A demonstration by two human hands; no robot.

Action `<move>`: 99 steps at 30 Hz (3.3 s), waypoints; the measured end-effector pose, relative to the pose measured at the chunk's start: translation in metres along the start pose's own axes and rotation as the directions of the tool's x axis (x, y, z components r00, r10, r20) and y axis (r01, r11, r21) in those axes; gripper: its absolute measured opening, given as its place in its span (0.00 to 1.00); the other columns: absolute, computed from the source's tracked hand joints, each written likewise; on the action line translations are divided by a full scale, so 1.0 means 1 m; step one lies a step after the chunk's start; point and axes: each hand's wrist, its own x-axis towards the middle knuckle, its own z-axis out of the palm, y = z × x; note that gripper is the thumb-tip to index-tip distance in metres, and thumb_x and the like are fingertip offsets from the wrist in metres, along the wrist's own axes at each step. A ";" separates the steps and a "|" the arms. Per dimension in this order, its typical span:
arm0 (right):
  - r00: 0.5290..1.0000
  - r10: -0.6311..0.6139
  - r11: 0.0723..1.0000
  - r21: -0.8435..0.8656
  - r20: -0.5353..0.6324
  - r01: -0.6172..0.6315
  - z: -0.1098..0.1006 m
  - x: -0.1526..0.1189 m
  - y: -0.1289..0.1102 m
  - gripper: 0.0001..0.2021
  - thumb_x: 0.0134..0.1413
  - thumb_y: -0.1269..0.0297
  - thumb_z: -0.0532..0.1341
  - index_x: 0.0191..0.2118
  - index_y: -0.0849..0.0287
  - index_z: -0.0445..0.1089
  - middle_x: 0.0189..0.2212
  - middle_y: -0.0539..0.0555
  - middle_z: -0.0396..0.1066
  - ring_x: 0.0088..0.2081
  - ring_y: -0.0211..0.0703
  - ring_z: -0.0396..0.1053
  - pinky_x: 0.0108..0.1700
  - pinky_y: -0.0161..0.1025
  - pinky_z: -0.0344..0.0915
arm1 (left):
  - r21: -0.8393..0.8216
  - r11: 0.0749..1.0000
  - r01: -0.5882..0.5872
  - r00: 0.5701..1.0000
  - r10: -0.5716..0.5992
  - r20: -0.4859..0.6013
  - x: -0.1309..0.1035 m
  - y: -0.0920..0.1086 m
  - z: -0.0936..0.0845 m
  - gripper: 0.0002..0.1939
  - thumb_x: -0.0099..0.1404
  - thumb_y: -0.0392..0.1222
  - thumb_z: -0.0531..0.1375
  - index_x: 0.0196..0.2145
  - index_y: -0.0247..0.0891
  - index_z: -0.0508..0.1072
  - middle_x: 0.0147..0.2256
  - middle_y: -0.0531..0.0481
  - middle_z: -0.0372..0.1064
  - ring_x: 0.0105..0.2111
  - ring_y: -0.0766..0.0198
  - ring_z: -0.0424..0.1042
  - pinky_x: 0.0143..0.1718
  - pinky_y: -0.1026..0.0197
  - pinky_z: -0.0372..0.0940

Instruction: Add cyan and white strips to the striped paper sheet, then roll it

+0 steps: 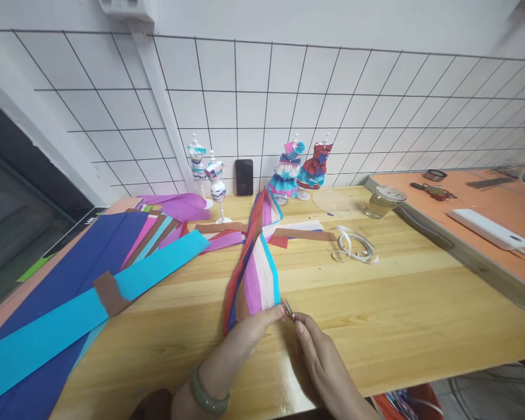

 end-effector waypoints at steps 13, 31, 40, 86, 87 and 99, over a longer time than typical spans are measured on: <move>0.985 0.072 0.946 0.323 -0.155 -0.018 0.001 0.014 -0.002 0.20 0.46 0.53 0.62 0.43 0.57 0.63 0.39 0.55 0.67 0.41 0.45 0.66 0.41 0.38 0.64 | -0.066 0.998 0.006 0.998 -0.010 -0.068 0.001 0.004 0.003 0.11 0.43 0.41 0.67 0.27 0.35 0.74 0.31 0.44 0.71 0.38 0.54 0.68 0.44 0.54 0.62; 0.982 0.000 0.941 0.333 -0.188 0.064 0.000 0.025 -0.011 0.17 0.45 0.55 0.62 0.40 0.57 0.64 0.30 0.51 0.66 0.34 0.40 0.66 0.39 0.37 0.65 | 0.082 0.995 -0.059 0.995 0.053 0.084 0.001 0.001 0.001 0.11 0.51 0.46 0.62 0.27 0.35 0.74 0.31 0.45 0.71 0.35 0.58 0.68 0.43 0.57 0.60; 0.954 -0.015 0.975 0.209 -0.301 0.081 -0.028 0.038 -0.003 0.18 0.42 0.55 0.63 0.38 0.59 0.64 0.28 0.52 0.67 0.32 0.40 0.66 0.36 0.36 0.64 | 0.055 0.998 -0.040 0.998 0.038 0.041 0.001 0.002 0.001 0.14 0.47 0.47 0.66 0.30 0.35 0.76 0.32 0.45 0.72 0.35 0.58 0.69 0.39 0.59 0.62; 0.880 0.171 0.878 -0.337 -0.444 -0.341 -0.190 0.192 0.054 0.14 0.35 0.61 0.64 0.30 0.66 0.72 0.18 0.52 0.69 0.20 0.37 0.65 0.19 0.30 0.57 | 0.297 0.931 -0.210 0.945 0.271 -0.183 0.008 -0.007 0.002 0.17 0.48 0.53 0.63 0.29 0.36 0.71 0.25 0.48 0.71 0.26 0.60 0.71 0.26 0.62 0.66; 0.880 0.184 0.876 -0.333 -0.438 -0.349 -0.190 0.192 0.053 0.13 0.35 0.61 0.64 0.29 0.66 0.72 0.17 0.52 0.68 0.20 0.37 0.65 0.19 0.30 0.56 | 0.276 0.939 -0.204 0.950 0.259 -0.177 0.008 -0.007 0.003 0.17 0.48 0.53 0.63 0.29 0.36 0.72 0.25 0.48 0.71 0.26 0.60 0.71 0.26 0.62 0.66; 0.925 0.205 0.917 -0.267 -0.321 -0.296 -0.189 0.179 0.043 0.17 0.31 0.61 0.66 0.32 0.65 0.72 0.21 0.52 0.70 0.23 0.37 0.66 0.22 0.30 0.59 | 0.256 0.965 -0.055 0.996 0.036 0.077 -0.001 -0.005 0.006 0.15 0.47 0.50 0.65 0.29 0.36 0.75 0.33 0.46 0.74 0.37 0.55 0.71 0.42 0.57 0.65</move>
